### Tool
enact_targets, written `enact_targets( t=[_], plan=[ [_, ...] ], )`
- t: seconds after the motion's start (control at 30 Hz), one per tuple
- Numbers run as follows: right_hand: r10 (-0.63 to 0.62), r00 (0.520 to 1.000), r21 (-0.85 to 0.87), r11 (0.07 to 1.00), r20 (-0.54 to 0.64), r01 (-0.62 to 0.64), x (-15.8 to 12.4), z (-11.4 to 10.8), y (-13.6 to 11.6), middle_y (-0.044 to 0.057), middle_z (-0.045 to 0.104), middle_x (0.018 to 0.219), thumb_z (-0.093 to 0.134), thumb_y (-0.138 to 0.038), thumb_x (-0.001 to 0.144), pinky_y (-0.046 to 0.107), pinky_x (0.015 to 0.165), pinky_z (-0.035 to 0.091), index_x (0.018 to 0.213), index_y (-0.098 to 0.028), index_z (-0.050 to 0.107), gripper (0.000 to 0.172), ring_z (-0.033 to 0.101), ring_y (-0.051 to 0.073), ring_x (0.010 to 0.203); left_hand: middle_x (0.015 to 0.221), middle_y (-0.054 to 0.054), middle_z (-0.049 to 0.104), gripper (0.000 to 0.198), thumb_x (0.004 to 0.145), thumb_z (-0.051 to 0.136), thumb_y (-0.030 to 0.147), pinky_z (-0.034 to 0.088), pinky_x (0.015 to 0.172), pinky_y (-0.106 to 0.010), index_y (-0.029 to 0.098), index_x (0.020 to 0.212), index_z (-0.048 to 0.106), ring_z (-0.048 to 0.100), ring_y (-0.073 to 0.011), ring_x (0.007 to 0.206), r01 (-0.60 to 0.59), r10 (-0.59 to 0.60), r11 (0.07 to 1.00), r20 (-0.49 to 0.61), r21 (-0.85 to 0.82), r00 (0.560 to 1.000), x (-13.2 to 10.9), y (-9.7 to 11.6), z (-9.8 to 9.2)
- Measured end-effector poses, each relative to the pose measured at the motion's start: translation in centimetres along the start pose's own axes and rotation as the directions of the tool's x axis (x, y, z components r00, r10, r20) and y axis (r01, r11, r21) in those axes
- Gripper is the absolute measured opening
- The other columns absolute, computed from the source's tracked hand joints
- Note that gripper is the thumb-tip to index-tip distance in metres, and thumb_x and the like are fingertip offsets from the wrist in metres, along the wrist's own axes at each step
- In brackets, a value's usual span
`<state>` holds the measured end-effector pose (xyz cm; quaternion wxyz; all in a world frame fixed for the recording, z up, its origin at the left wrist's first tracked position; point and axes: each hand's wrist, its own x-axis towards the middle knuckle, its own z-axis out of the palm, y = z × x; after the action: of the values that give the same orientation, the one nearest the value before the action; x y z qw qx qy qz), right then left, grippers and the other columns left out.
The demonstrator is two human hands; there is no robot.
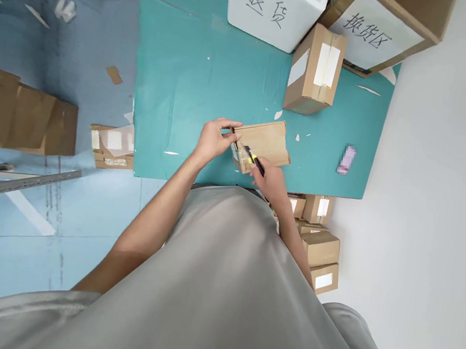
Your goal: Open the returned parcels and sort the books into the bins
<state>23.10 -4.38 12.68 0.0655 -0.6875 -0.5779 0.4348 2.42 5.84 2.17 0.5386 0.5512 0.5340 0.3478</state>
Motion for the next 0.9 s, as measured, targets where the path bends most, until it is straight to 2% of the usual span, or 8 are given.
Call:
enact_targets(
  t=[0.17, 0.4, 0.53, 0.67, 0.83, 0.9],
  plan=[
    [-0.062, 0.998, -0.241, 0.969, -0.021, 0.055, 0.7, 1.0, -1.9, 0.014, 0.087, 0.123, 0.051, -0.037, 0.116, 0.035, 0.094, 0.056, 0.157, -0.021, 0.070, 0.048, 0.080, 0.034, 0.112, 0.117, -0.009, 0.083, 0.037, 0.085, 0.079, 0.026, 0.066, 0.108, -0.046, 0.019, 0.119, 0.089, 0.077, -0.0293, 0.114, -0.016, 0.016, 0.999, 0.006, 0.042, 1.000, 0.1, 0.0, -0.1],
    [0.002, 0.999, -0.411, 0.911, 0.035, 0.013, 0.0, 0.0, -3.0, 0.015, 0.087, 0.124, 0.051, -0.037, 0.118, 0.035, 0.090, 0.054, 0.165, -0.024, 0.066, 0.050, 0.080, 0.035, 0.107, 0.115, -0.009, 0.082, 0.036, 0.084, 0.079, 0.026, 0.065, 0.109, -0.047, 0.017, 0.117, 0.089, 0.078, -0.0283, 0.108, -0.025, 0.025, 0.999, -0.018, 0.033, 1.000, 0.2, -0.2, 0.3],
    [0.011, 0.999, -0.431, 0.902, 0.036, 0.006, 0.5, -0.3, -3.4, 0.014, 0.087, 0.119, 0.054, -0.038, 0.118, 0.034, 0.089, 0.052, 0.162, -0.025, 0.068, 0.048, 0.079, 0.034, 0.104, 0.114, -0.008, 0.082, 0.036, 0.084, 0.079, 0.025, 0.066, 0.107, -0.046, 0.018, 0.118, 0.089, 0.077, -0.0277, 0.110, -0.024, 0.025, 1.000, -0.027, 0.007, 0.999, 0.1, -0.4, 0.6],
    [-0.039, 0.997, -0.412, 0.909, 0.074, 0.066, 1.1, -1.0, -2.8, 0.013, 0.087, 0.118, 0.057, -0.038, 0.117, 0.034, 0.089, 0.052, 0.155, -0.026, 0.073, 0.043, 0.078, 0.032, 0.104, 0.114, -0.007, 0.081, 0.035, 0.084, 0.079, 0.024, 0.068, 0.101, -0.042, 0.019, 0.116, 0.089, 0.077, -0.0272, 0.109, 0.000, 0.001, 1.000, -0.062, 0.018, 0.998, -0.4, -0.5, 0.9],
    [-0.047, 0.993, -0.401, 0.912, 0.110, 0.088, -0.1, -2.4, -1.3, 0.013, 0.087, 0.117, 0.060, -0.031, 0.114, 0.033, 0.084, 0.050, 0.139, -0.025, 0.081, 0.033, 0.078, 0.033, 0.104, 0.117, -0.007, 0.080, 0.036, 0.086, 0.076, 0.022, 0.069, 0.102, -0.042, 0.020, 0.121, 0.088, 0.076, -0.0275, 0.114, 0.012, -0.012, 1.000, -0.091, -0.002, 0.996, -0.9, -0.5, 1.4],
    [-0.065, 0.992, -0.347, 0.933, 0.106, 0.098, -0.5, -2.4, -0.8, 0.011, 0.088, 0.116, 0.062, -0.029, 0.113, 0.032, 0.084, 0.049, 0.138, -0.025, 0.082, 0.033, 0.078, 0.032, 0.105, 0.117, -0.007, 0.080, 0.037, 0.086, 0.076, 0.024, 0.069, 0.100, -0.040, 0.020, 0.122, 0.087, 0.076, -0.0267, 0.114, 0.007, -0.008, 1.000, -0.092, -0.007, 0.996, -0.9, -0.6, 1.4]
  ],
)
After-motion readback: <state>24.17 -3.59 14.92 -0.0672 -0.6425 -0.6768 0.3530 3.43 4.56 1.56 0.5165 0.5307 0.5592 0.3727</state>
